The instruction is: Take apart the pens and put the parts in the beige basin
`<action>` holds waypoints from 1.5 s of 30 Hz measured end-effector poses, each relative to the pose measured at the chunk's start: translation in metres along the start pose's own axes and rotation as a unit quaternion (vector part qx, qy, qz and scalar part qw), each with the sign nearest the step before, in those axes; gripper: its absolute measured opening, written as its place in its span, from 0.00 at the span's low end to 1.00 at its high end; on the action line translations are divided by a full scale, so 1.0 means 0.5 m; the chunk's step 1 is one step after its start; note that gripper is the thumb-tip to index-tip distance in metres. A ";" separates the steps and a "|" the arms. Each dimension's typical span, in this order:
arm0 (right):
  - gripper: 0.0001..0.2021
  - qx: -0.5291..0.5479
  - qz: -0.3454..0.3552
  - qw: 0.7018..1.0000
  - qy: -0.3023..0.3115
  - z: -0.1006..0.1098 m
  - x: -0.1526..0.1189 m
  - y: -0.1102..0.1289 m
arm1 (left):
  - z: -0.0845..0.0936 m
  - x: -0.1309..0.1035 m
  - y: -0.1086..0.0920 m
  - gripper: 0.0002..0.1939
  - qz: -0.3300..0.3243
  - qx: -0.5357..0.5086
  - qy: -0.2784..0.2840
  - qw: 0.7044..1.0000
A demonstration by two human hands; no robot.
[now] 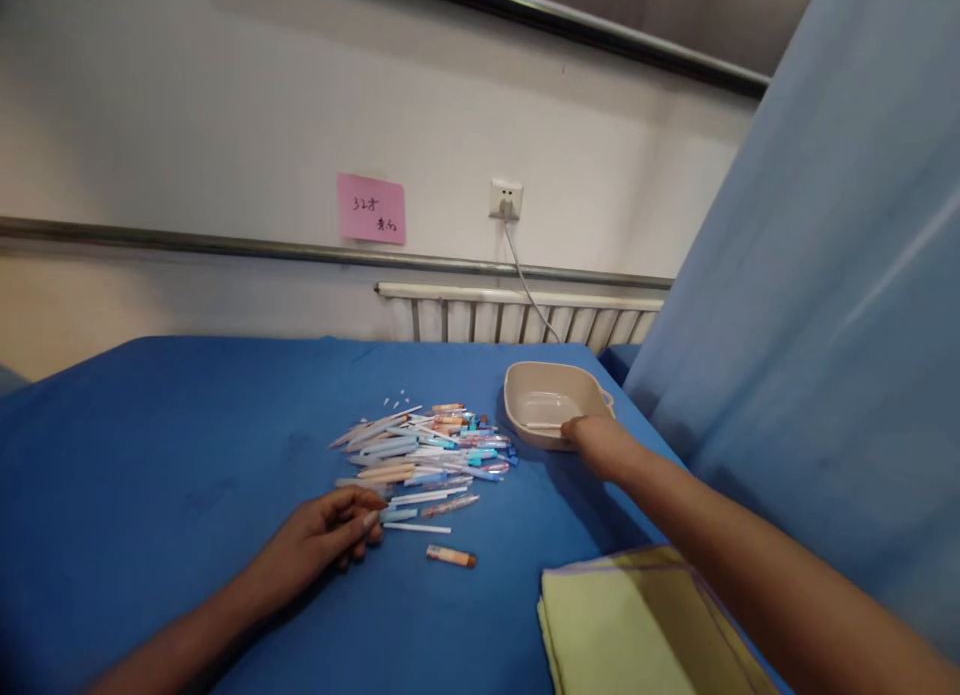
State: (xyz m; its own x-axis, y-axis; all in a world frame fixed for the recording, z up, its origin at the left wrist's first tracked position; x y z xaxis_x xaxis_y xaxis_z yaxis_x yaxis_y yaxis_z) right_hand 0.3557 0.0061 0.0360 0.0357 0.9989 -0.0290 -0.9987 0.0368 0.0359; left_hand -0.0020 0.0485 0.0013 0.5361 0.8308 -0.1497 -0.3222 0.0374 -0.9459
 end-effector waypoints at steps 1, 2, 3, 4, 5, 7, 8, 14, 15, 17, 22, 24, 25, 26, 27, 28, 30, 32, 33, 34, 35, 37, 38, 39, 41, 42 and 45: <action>0.08 -0.005 -0.004 1.000 -0.001 0.004 -0.007 -0.002 | 0.000 0.000 0.001 0.22 -0.003 -0.004 -0.003 1.000; 0.08 -0.009 -0.009 1.000 -0.008 0.010 -0.014 0.001 | 0.001 0.001 0.001 0.21 -0.006 -0.010 -0.004 1.000; 0.09 -0.010 -0.014 1.000 -0.023 0.020 -0.020 0.009 | 0.004 0.002 0.001 0.21 -0.011 -0.018 -0.006 1.000; 0.13 -0.006 -0.018 0.999 -0.044 0.032 -0.025 0.025 | 0.008 0.002 0.000 0.20 -0.015 -0.025 -0.013 0.999; 0.14 0.014 -0.015 0.997 -0.076 0.046 -0.030 0.047 | 0.013 0.003 -0.001 0.20 -0.020 -0.032 -0.022 0.999; 0.12 0.096 0.004 0.985 -0.141 0.075 -0.037 0.108 | 0.028 0.003 -0.006 0.20 -0.030 -0.042 -0.049 0.997; 0.11 0.152 0.018 0.975 -0.159 0.083 -0.039 0.143 | 0.037 0.003 -0.010 0.20 -0.036 -0.044 -0.063 0.996; 0.07 0.300 0.071 0.945 -0.114 0.016 -0.035 0.321 | 0.077 0.001 -0.026 0.17 -0.075 -0.008 -0.108 0.991; 0.06 0.302 0.068 0.945 -0.105 -0.007 -0.034 0.332 | 0.080 0.001 -0.026 0.16 -0.082 0.009 -0.105 0.991; 0.05 0.289 0.069 0.951 -0.091 -0.050 -0.033 0.339 | 0.084 0.001 -0.026 0.14 -0.096 0.054 -0.094 0.989; 0.05 0.241 0.146 0.958 -0.051 -0.098 -0.035 0.335 | 0.078 -0.007 -0.031 0.13 -0.129 0.206 -0.058 0.968; 0.05 0.233 0.166 0.957 -0.047 -0.098 -0.035 0.338 | 0.071 -0.011 -0.035 0.13 -0.133 0.244 -0.043 0.960; 0.05 0.229 0.176 0.956 -0.044 -0.098 -0.036 0.341 | 0.067 -0.013 -0.037 0.13 -0.134 0.258 -0.034 0.956; 0.05 0.225 0.183 0.956 -0.039 -0.099 -0.036 0.344 | 0.063 -0.014 -0.038 0.13 -0.133 0.269 -0.026 0.954; 0.05 0.221 0.189 0.956 -0.030 -0.100 -0.037 0.347 | 0.060 -0.015 -0.039 0.13 -0.133 0.280 -0.019 0.951; 0.05 0.217 0.191 0.957 -0.020 -0.102 -0.038 0.350 | 0.058 -0.016 -0.040 0.12 -0.132 0.290 -0.012 0.948; 0.05 0.206 0.190 0.960 -0.006 -0.106 -0.039 0.355 | 0.054 -0.017 -0.038 0.12 -0.134 0.312 0.000 0.940; 0.05 0.195 0.186 0.963 -0.004 -0.106 -0.041 0.356 | 0.052 -0.017 -0.036 0.11 -0.142 0.339 0.011 0.930; 0.06 0.191 0.184 0.964 -0.006 -0.106 -0.042 0.356 | 0.051 -0.017 -0.035 0.11 -0.148 0.352 0.015 0.924; 0.06 0.187 0.183 0.965 -0.007 -0.104 -0.042 0.356 | 0.050 -0.017 -0.034 0.11 -0.153 0.365 0.019 0.918; 0.06 0.182 0.182 0.966 -0.008 -0.103 -0.043 0.355 | 0.049 -0.018 -0.035 0.11 -0.159 0.376 0.022 0.913; 0.08 0.163 0.178 0.970 -0.008 -0.100 -0.044 0.353 | 0.046 -0.019 -0.037 0.10 -0.167 0.393 0.028 0.904; 0.08 0.150 0.176 0.973 -0.007 -0.099 -0.045 0.353 | 0.044 -0.020 -0.039 0.10 -0.171 0.398 0.032 0.901; 0.09 0.136 0.175 0.975 -0.006 -0.097 -0.046 0.352 | 0.042 -0.022 -0.041 0.10 -0.175 0.402 0.036 0.898; 0.09 0.113 0.174 0.978 -0.002 -0.094 -0.047 0.352 | 0.038 -0.024 -0.043 0.11 -0.183 0.408 0.048 0.893; 0.09 0.105 0.174 0.979 0.001 -0.092 -0.048 0.352 | 0.036 -0.025 -0.043 0.11 -0.187 0.412 0.055 0.890; 0.09 0.094 0.179 0.979 0.004 -0.088 -0.050 0.352 | 0.032 -0.025 -0.039 0.11 -0.199 0.420 0.072 0.883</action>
Point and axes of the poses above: each hand's wrist, its own x-axis towards the middle knuckle, its own z-axis out of the back of the hand, y = z × x, the point moved 4 cm from there along x, towards the middle knuckle, and after that the axes turned 3 degrees about -z, right-handed, at the moved point
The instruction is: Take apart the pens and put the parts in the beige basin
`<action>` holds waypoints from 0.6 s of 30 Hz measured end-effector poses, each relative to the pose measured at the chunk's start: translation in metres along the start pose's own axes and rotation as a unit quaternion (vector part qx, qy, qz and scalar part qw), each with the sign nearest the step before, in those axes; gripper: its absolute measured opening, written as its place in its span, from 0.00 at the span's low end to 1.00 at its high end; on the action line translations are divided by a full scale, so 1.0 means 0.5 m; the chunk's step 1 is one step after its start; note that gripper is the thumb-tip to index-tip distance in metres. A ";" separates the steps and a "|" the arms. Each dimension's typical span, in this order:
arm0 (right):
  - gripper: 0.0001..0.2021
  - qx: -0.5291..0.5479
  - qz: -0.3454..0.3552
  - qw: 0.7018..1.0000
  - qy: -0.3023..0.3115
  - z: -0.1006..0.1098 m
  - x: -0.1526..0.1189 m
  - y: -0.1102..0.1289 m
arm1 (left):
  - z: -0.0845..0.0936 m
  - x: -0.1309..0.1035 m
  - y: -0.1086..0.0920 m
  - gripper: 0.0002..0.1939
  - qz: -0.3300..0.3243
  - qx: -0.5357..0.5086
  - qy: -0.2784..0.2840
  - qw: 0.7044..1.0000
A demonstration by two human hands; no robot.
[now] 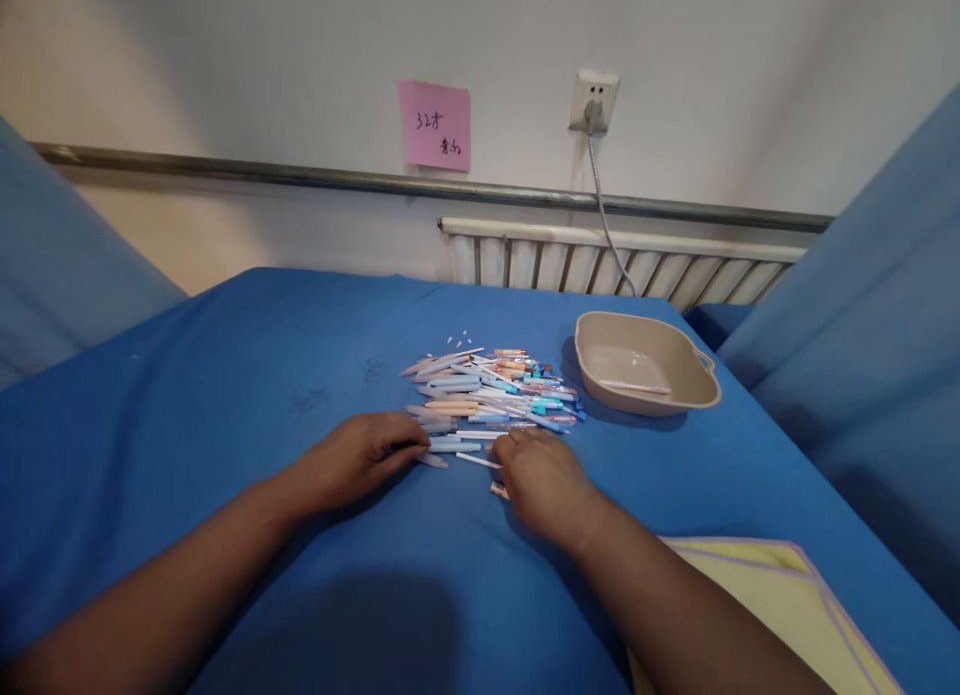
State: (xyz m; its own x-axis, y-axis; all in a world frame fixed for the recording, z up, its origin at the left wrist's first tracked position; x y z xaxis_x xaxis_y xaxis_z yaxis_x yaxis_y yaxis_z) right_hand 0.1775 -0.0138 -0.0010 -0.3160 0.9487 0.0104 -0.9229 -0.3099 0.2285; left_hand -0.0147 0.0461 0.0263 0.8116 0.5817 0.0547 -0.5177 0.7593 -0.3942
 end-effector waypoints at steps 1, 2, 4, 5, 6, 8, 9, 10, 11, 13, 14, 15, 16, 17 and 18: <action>0.09 -0.001 0.003 1.000 0.001 0.001 -0.001 -0.001 | -0.002 0.000 0.000 0.10 -0.006 0.002 0.000 1.000; 0.09 0.000 0.006 1.000 0.002 0.002 -0.003 -0.003 | -0.003 0.000 -0.001 0.10 -0.011 0.004 0.001 1.000; 0.09 0.020 0.006 1.000 0.002 0.003 -0.006 -0.013 | -0.006 0.001 -0.004 0.10 -0.019 0.013 0.008 1.000; 0.08 0.038 0.003 0.999 0.002 0.003 -0.008 -0.020 | -0.008 0.002 -0.005 0.10 -0.021 0.021 0.013 0.999; 0.08 0.061 -0.001 0.998 -0.002 0.004 -0.009 -0.028 | -0.009 0.002 -0.007 0.10 -0.019 0.030 0.020 0.999; 0.07 0.107 -0.005 0.994 -0.021 0.006 -0.011 -0.040 | -0.012 0.003 -0.011 0.10 -0.012 0.049 0.031 0.998; 0.07 0.126 -0.006 0.991 -0.039 0.008 -0.011 -0.044 | -0.013 0.003 -0.012 0.10 -0.007 0.058 0.033 0.998; 0.06 0.142 -0.007 0.988 -0.062 0.010 -0.011 -0.047 | -0.014 0.003 -0.013 0.10 -0.002 0.066 0.035 0.997; 0.06 0.157 -0.010 0.984 -0.086 0.013 -0.010 -0.048 | -0.015 0.004 -0.013 0.10 0.002 0.073 0.035 0.997; 0.06 0.192 -0.020 0.972 -0.130 0.016 -0.008 -0.046 | -0.018 0.004 -0.013 0.10 0.007 0.086 0.034 0.996; 0.06 0.215 -0.030 0.965 -0.148 0.016 -0.006 -0.046 | -0.019 0.005 -0.013 0.10 0.009 0.091 0.033 0.995; 0.06 0.244 -0.043 0.955 -0.160 0.015 -0.005 -0.046 | -0.021 0.005 -0.013 0.10 0.010 0.094 0.032 0.995; 0.06 0.277 -0.058 0.944 -0.169 0.012 -0.004 -0.047 | -0.022 0.005 -0.014 0.10 0.010 0.095 0.032 0.995; 0.06 0.311 -0.074 0.931 -0.175 0.008 -0.002 -0.049 | -0.023 0.006 -0.014 0.10 0.009 0.094 0.031 0.995; 0.06 0.343 -0.088 0.918 -0.177 0.004 -0.001 -0.051 | -0.023 0.006 -0.015 0.09 0.008 0.092 0.030 0.995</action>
Point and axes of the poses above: each hand's wrist, its own x-axis towards the middle knuckle, its own z-axis out of the back of the hand, y = z × x, the point moved 4 cm from there along x, towards the middle knuckle, and after that the axes turned 3 degrees about -z, right-handed, at the moved point
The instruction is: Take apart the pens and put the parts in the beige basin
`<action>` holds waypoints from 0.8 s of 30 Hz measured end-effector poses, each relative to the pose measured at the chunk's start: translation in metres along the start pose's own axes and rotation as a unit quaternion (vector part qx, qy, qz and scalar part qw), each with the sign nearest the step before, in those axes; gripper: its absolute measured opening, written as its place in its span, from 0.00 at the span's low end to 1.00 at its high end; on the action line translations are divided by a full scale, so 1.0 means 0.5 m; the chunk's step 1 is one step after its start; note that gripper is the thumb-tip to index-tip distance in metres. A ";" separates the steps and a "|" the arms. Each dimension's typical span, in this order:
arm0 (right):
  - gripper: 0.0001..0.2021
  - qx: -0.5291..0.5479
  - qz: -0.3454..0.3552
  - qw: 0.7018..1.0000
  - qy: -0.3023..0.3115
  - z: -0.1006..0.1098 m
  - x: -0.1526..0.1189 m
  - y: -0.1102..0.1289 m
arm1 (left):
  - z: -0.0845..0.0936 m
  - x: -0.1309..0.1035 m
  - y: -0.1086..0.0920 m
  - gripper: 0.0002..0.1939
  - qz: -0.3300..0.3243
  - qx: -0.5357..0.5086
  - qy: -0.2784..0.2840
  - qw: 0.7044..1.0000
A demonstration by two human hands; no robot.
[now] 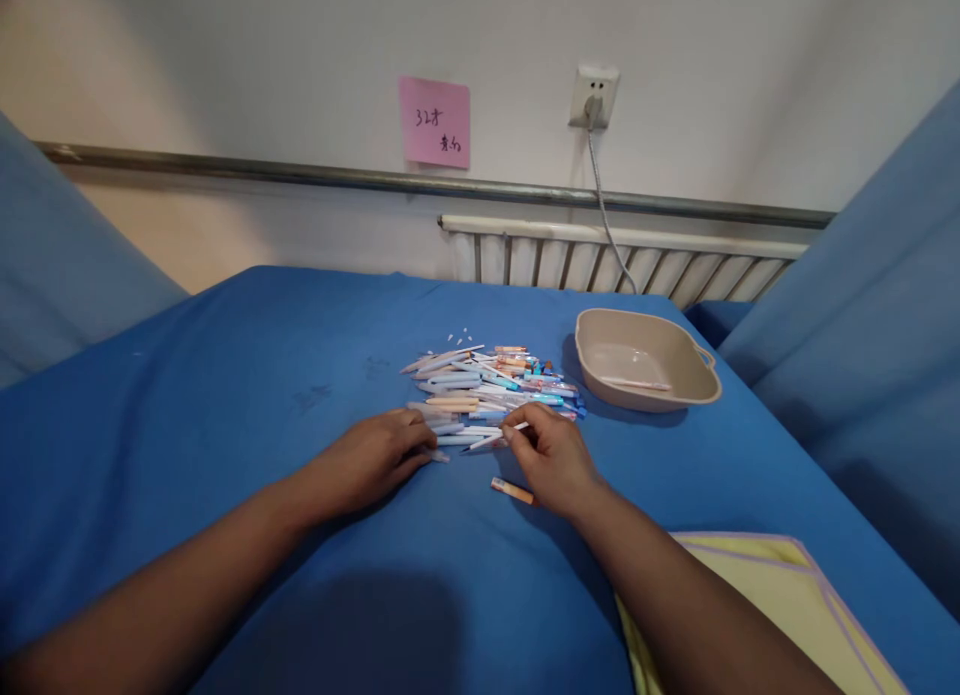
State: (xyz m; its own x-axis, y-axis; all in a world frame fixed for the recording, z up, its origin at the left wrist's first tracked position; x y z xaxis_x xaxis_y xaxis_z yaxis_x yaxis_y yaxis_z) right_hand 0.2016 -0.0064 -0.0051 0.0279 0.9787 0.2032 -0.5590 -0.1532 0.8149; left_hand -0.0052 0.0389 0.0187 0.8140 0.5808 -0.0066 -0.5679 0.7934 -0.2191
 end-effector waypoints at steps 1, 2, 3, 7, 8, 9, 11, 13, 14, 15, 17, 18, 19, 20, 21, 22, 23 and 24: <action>0.07 0.028 -0.015 1.000 -0.002 -0.002 0.001 -0.004 | 0.000 0.000 -0.001 0.09 -0.001 -0.004 -0.002 1.000; 0.07 0.050 -0.025 0.998 -0.003 -0.003 0.001 -0.008 | 0.001 0.000 -0.002 0.09 -0.001 -0.009 -0.007 1.000; 0.08 0.066 -0.030 0.997 -0.005 -0.003 0.002 -0.010 | 0.002 0.000 -0.002 0.09 -0.001 -0.015 -0.012 1.000; 0.09 0.114 -0.038 0.992 -0.028 0.005 0.002 -0.009 | 0.012 -0.001 -0.003 0.07 -0.001 -0.058 -0.055 0.997; 0.09 0.125 -0.036 0.991 -0.032 0.007 0.002 -0.007 | 0.015 -0.002 -0.004 0.07 -0.005 -0.074 -0.070 0.995; 0.10 0.133 -0.032 0.990 -0.035 0.009 0.002 -0.004 | 0.018 -0.002 -0.004 0.07 -0.008 -0.092 -0.083 0.992; 0.10 0.147 -0.021 0.988 -0.042 0.013 0.001 0.001 | 0.020 -0.002 -0.004 0.07 0.001 -0.136 -0.096 0.986; 0.10 0.157 -0.015 0.986 -0.052 0.016 -0.001 0.005 | 0.017 -0.001 -0.003 0.09 0.028 -0.185 -0.088 0.978; 0.10 0.160 -0.013 0.985 -0.058 0.018 -0.002 0.006 | 0.016 0.000 -0.003 0.09 0.042 -0.209 -0.082 0.973; 0.10 0.161 -0.010 0.985 -0.063 0.020 -0.002 0.007 | 0.014 0.001 -0.004 0.10 0.052 -0.233 -0.078 0.968; 0.11 0.163 -0.006 0.984 -0.071 0.022 -0.003 0.008 | 0.013 0.002 -0.008 0.10 0.058 -0.277 -0.078 0.956; 0.11 0.166 -0.005 0.983 -0.075 0.023 -0.003 0.008 | 0.013 0.002 -0.009 0.10 0.058 -0.298 -0.078 0.950; 0.11 0.171 -0.005 0.982 -0.077 0.025 -0.004 0.008 | 0.012 0.003 -0.010 0.10 0.059 -0.315 -0.077 0.944; 0.10 0.178 -0.006 0.981 -0.079 0.026 -0.004 0.008 | 0.011 0.003 -0.011 0.10 0.060 -0.330 -0.076 0.939; 0.10 0.184 -0.006 0.979 -0.083 0.028 -0.004 0.008 | 0.009 0.004 -0.011 0.10 0.061 -0.342 -0.074 0.935; 0.10 0.190 -0.006 0.978 -0.087 0.030 -0.005 0.008 | 0.008 0.004 -0.010 0.09 0.063 -0.351 -0.074 0.931; 0.10 0.194 -0.005 0.977 -0.093 0.032 -0.005 0.008 | 0.007 0.005 -0.010 0.09 0.065 -0.358 -0.075 0.928; 0.10 0.195 -0.003 0.976 -0.097 0.034 -0.006 0.009 | 0.006 0.005 -0.009 0.09 0.066 -0.364 -0.076 0.926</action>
Point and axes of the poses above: each hand's wrist, its own x-axis towards the middle knuckle, its own z-axis out of the back of the hand, y = z × x, the point moved 4 cm from there along x, towards the middle knuckle, and after that the axes turned 3 degrees about -z, right-handed, at the moved point
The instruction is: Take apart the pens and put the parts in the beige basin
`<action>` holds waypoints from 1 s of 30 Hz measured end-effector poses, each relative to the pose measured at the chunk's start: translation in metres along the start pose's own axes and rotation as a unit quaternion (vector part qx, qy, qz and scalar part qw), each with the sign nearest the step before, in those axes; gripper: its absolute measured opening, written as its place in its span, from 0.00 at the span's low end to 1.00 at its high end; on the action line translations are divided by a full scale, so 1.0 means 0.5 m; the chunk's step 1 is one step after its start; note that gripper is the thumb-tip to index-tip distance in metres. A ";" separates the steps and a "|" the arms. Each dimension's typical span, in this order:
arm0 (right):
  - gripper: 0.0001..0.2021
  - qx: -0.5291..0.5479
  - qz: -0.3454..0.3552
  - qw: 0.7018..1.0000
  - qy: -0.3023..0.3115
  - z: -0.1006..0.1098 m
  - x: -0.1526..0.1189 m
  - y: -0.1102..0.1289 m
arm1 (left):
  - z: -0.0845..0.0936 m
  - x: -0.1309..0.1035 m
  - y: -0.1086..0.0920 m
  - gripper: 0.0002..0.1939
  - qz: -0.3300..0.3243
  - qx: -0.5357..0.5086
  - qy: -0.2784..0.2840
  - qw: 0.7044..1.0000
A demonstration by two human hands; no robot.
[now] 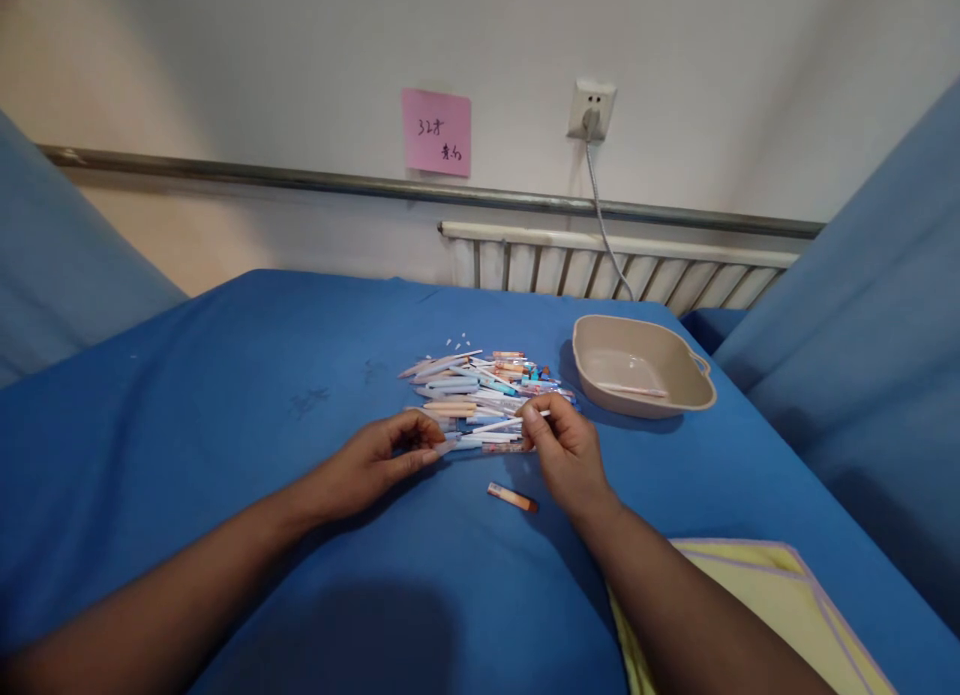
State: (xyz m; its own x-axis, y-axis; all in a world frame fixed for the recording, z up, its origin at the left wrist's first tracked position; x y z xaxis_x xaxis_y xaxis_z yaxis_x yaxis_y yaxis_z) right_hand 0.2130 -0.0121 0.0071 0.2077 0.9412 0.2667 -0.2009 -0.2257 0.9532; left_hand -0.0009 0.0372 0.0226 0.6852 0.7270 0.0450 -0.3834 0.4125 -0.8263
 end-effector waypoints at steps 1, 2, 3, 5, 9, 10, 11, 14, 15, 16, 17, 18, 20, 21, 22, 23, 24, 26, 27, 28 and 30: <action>0.10 0.000 0.003 1.000 -0.003 0.001 0.000 0.001 | -0.001 0.000 0.001 0.10 0.001 -0.006 0.000 1.000; 0.10 -0.003 0.005 1.000 -0.004 0.002 0.000 0.002 | -0.001 0.001 0.002 0.10 0.002 -0.010 0.002 1.000; 0.10 -0.006 0.007 1.000 -0.004 0.002 -0.001 0.003 | -0.002 0.001 0.003 0.10 0.002 -0.015 0.004 1.000; 0.10 -0.015 0.006 1.000 0.002 0.000 -0.001 0.003 | -0.004 0.001 0.006 0.10 0.003 -0.023 0.010 1.000; 0.10 -0.040 0.013 0.999 0.020 -0.008 -0.003 0.004 | -0.009 0.000 0.012 0.10 0.010 -0.041 0.020 0.999; 0.09 -0.046 0.016 0.999 0.023 -0.009 -0.004 0.004 | -0.010 0.000 0.013 0.10 0.012 -0.047 0.022 0.999; 0.09 -0.051 0.019 0.998 0.026 -0.010 -0.005 0.004 | -0.010 0.000 0.014 0.10 0.014 -0.055 0.024 0.998; 0.09 -0.064 0.025 0.997 0.041 -0.014 -0.007 0.004 | -0.015 0.000 0.011 0.11 0.022 -0.086 0.039 0.995; 0.09 -0.070 0.025 0.996 0.049 -0.016 -0.008 0.003 | -0.017 0.000 0.009 0.11 0.026 -0.100 0.047 0.994; 0.09 -0.075 0.022 0.995 0.056 -0.017 -0.008 0.003 | -0.019 0.000 0.007 0.12 0.031 -0.115 0.054 0.991; 0.09 -0.076 0.018 0.995 0.062 -0.019 -0.008 0.002 | -0.021 0.000 0.006 0.12 0.039 -0.131 0.061 0.989; 0.09 -0.073 0.011 0.995 0.067 -0.021 -0.008 0.001 | -0.024 0.000 0.005 0.13 0.047 -0.148 0.068 0.986; 0.09 -0.049 -0.007 0.996 0.071 -0.023 -0.006 -0.001 | -0.029 -0.001 0.004 0.13 0.063 -0.182 0.085 0.978; 0.09 -0.029 -0.015 0.997 0.071 -0.025 -0.005 -0.001 | -0.031 -0.002 0.004 0.13 0.067 -0.199 0.095 0.973; 0.10 -0.007 -0.024 0.997 0.071 -0.026 -0.004 -0.001 | -0.034 -0.004 0.003 0.13 0.070 -0.216 0.105 0.968; 0.10 0.016 -0.032 0.997 0.071 -0.026 -0.003 -0.001 | -0.036 -0.005 0.003 0.13 0.071 -0.232 0.115 0.963; 0.10 0.037 -0.040 0.996 0.073 -0.027 -0.003 -0.001 | -0.038 -0.007 0.002 0.13 0.072 -0.246 0.121 0.959; 0.11 0.069 -0.054 0.992 0.086 -0.029 -0.004 -0.001 | -0.042 -0.009 0.003 0.12 0.076 -0.268 0.127 0.952; 0.12 0.081 -0.058 0.990 0.097 -0.030 -0.005 0.000 | -0.043 -0.010 0.003 0.12 0.078 -0.276 0.126 0.950; 0.13 0.089 -0.062 0.988 0.110 -0.032 -0.007 0.001 | -0.044 -0.010 0.004 0.12 0.078 -0.282 0.124 0.948; 0.14 0.092 -0.066 0.984 0.138 -0.038 -0.012 0.002 | -0.045 -0.010 0.004 0.11 0.075 -0.290 0.123 0.946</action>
State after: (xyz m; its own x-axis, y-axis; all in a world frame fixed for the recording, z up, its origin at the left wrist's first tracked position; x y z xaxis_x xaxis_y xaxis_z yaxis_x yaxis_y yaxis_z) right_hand 0.1936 -0.0130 0.0038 -0.0530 0.9920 0.1142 -0.0081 -0.1148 0.9934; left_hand 0.0090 0.0218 0.0082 0.8006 0.5743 -0.1709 -0.1326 -0.1083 -0.9852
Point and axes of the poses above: each hand's wrist, its own x-axis towards the middle knuckle, its own z-axis out of the back of the hand, y = z × x, the point moved 4 cm from there along x, towards the middle knuckle, and after that the axes turned 3 degrees about -z, right-handed, at the moved point
